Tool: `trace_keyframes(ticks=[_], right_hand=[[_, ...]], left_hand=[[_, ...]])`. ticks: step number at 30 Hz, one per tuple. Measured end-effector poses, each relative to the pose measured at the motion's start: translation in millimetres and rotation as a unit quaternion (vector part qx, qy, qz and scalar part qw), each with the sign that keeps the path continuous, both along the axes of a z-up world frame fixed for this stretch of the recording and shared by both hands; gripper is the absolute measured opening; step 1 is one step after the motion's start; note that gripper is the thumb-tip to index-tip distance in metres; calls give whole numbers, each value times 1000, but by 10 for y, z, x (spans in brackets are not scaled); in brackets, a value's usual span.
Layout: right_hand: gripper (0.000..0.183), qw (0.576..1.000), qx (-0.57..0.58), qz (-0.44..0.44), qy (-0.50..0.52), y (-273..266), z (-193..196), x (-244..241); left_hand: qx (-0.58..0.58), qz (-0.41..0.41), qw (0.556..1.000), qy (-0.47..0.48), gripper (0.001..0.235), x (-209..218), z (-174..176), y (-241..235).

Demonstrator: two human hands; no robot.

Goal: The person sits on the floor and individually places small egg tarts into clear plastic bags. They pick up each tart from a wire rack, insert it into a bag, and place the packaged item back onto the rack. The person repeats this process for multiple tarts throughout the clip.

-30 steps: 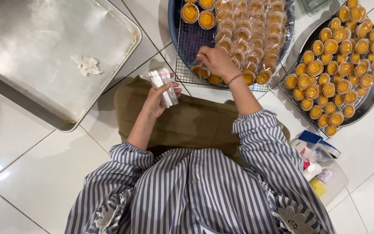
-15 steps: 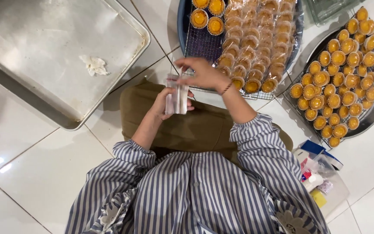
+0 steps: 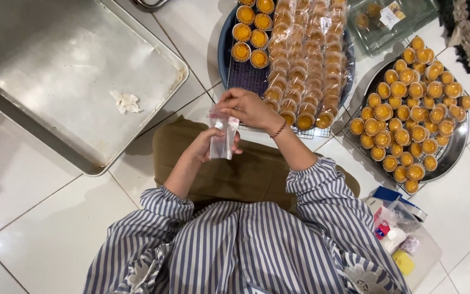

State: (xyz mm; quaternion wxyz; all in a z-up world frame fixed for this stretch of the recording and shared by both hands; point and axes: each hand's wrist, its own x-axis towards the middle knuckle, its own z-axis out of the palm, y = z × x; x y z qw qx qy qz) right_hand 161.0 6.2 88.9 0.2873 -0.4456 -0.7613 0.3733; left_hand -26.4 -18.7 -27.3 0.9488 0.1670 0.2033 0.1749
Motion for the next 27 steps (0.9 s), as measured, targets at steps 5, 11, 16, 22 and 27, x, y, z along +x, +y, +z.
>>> trace_keyframes(ticks=[5, 11, 16, 22, 27], right_hand=[[16, 968, 7, -228, 105, 50, -143, 225], [10, 926, 51, -326, 182, 40, -160, 267], [9, 939, 83, -315, 109, -134, -347, -88], [46, 961, 171, -217, 29, -320, -877, -405], [38, 943, 66, -325, 34, -124, -1033, -112]], left_hand=[[62, 45, 992, 99, 25, -1, -88, -46], [150, 304, 908, 248, 40, 52, 166, 95], [166, 312, 902, 248, 52, 331, -55, 264], [92, 360, 870, 323, 67, 644, -325, 89], [167, 177, 859, 451, 117, 572, -257, 156]])
